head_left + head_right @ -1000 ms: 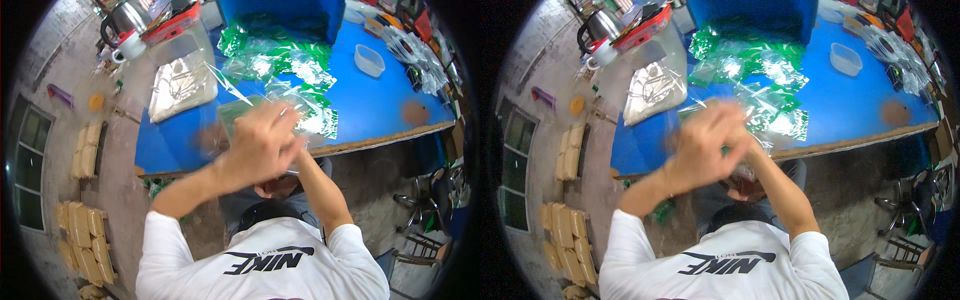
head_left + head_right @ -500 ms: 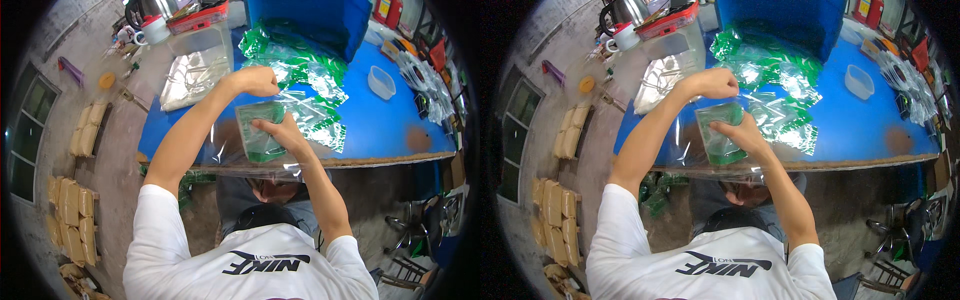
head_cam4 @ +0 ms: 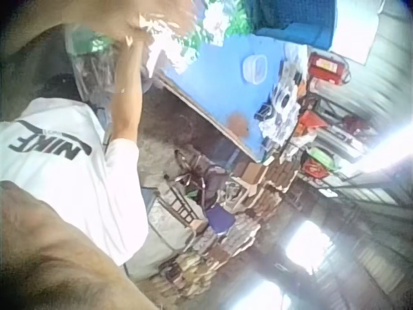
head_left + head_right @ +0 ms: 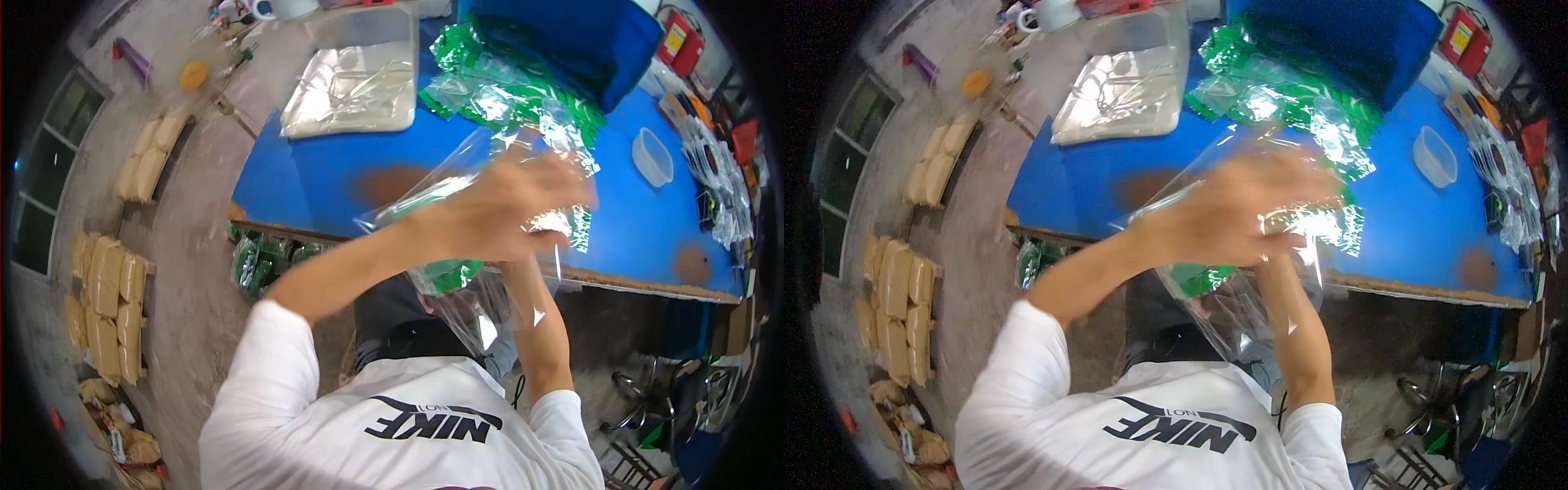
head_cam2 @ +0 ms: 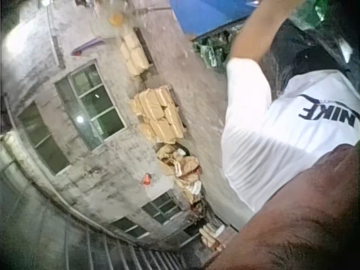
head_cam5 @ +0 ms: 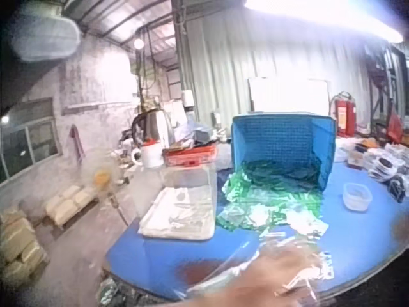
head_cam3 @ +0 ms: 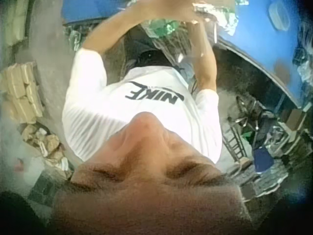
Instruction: Counting and packing green plastic sheets into clear bags at a manufacturing workstation.
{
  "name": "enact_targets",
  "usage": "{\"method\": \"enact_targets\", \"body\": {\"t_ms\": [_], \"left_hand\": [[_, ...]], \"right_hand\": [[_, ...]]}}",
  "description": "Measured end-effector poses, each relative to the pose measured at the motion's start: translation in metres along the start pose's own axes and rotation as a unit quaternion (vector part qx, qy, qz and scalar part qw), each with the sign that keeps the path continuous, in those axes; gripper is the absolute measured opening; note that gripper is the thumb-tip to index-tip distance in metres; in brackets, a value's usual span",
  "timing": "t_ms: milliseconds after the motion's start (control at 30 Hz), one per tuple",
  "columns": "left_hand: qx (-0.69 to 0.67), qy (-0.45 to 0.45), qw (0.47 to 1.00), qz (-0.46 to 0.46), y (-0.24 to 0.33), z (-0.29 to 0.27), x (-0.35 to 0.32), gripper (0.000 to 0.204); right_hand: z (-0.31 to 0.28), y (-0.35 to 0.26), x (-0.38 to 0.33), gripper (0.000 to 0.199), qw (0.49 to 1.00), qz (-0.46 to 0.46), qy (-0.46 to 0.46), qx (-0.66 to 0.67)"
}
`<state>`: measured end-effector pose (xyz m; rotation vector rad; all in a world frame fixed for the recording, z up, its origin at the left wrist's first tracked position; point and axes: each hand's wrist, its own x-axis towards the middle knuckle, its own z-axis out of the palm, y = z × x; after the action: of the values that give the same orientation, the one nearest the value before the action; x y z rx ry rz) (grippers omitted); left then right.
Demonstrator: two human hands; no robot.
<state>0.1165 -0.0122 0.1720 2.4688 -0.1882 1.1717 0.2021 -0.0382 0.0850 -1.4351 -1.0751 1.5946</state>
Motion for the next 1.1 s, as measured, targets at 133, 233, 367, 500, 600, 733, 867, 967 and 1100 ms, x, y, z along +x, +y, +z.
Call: {"method": "enact_targets", "body": {"t_ms": [133,233,367,500,600,733,867,967,1100], "left_hand": [[-0.244,0.376,0.815,-0.366,-0.03,-0.051,-0.129,0.05],[-0.37,0.426,0.651,-0.508,-0.039,-0.022,-0.188,0.054],[-0.52,0.375,0.553,-0.533,-0.025,0.0,-0.166,0.072],[-0.555,0.355,0.534,-0.529,-0.025,-0.006,-0.156,0.081],[-0.582,0.345,0.515,-0.526,-0.031,-0.003,-0.157,0.078],[-0.544,0.337,0.497,-0.586,-0.04,0.008,-0.16,0.069],[-0.545,0.363,0.491,-0.575,-0.033,0.01,-0.162,0.069],[-0.564,0.37,0.469,-0.57,-0.035,0.004,-0.16,0.072],[-0.616,0.403,0.428,-0.524,-0.055,-0.007,-0.186,0.077]], "right_hand": [[-0.027,0.015,-0.003,0.066,0.989,0.049,-0.008,0.14],[-0.02,0.007,0.001,0.066,0.987,0.03,-0.039,0.152],[-0.004,0.007,0.007,0.055,0.987,0.007,-0.043,0.154],[-0.003,0.0,0.013,0.065,0.981,0.062,-0.035,0.179],[-0.011,0.018,0.022,0.079,0.976,0.056,-0.012,0.211],[-0.018,0.044,0.035,0.086,0.978,0.073,0.097,0.17],[-0.012,0.04,0.02,0.081,0.97,0.092,0.076,0.212],[-0.015,0.027,0.018,0.079,0.961,0.047,0.028,0.273],[0.001,0.025,0.004,0.083,0.863,0.03,0.002,0.505]]}}
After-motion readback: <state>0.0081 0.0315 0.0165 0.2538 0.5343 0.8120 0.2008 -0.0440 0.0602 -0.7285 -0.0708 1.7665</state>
